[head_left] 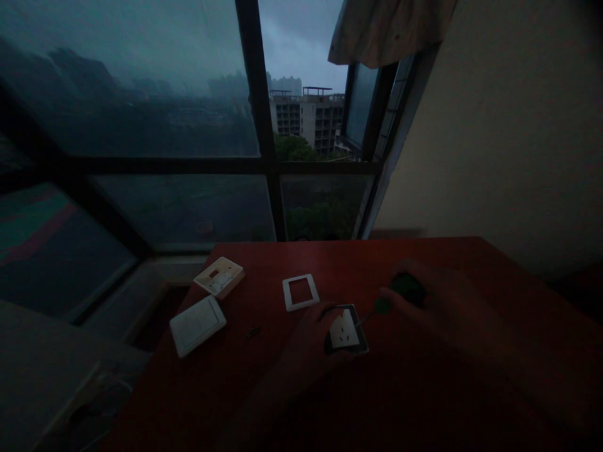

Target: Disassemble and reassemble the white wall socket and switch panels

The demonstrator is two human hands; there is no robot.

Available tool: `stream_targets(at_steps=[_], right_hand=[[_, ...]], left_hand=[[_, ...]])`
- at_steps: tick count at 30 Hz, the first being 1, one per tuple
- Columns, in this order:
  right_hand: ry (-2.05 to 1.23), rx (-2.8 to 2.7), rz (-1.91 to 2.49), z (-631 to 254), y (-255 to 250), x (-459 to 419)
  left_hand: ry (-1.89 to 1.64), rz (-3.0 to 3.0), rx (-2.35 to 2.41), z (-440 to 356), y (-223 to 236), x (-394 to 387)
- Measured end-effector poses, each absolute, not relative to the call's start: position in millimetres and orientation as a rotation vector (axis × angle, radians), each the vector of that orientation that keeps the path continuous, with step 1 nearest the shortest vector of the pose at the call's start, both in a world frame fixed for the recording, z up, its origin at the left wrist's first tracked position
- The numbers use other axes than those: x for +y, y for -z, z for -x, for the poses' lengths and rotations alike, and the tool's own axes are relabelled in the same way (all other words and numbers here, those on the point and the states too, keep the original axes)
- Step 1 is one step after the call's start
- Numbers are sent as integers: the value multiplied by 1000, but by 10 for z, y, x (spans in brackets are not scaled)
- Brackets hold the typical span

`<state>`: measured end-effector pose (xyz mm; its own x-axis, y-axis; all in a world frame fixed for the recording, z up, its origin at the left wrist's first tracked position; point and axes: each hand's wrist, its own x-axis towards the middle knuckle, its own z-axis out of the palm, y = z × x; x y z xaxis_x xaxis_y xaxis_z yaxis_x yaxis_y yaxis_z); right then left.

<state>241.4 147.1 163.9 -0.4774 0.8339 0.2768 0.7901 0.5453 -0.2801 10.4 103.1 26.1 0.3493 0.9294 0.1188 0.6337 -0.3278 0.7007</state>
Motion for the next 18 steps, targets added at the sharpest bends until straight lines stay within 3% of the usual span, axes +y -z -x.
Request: stream_targets(at_steps=[9, 15, 18], right_hand=[[-214, -2586, 1245, -2323, -1849, 1370], [104, -2614, 1326, -2300, -1815, 1381], [7, -2617, 1298, -2260, -1864, 1362]], left_hand=[[-702, -2043, 1351, -109, -287, 1036], [-742, -2056, 1341, -119, -288, 1033], [-707, -2049, 1355, -118, -297, 1039]])
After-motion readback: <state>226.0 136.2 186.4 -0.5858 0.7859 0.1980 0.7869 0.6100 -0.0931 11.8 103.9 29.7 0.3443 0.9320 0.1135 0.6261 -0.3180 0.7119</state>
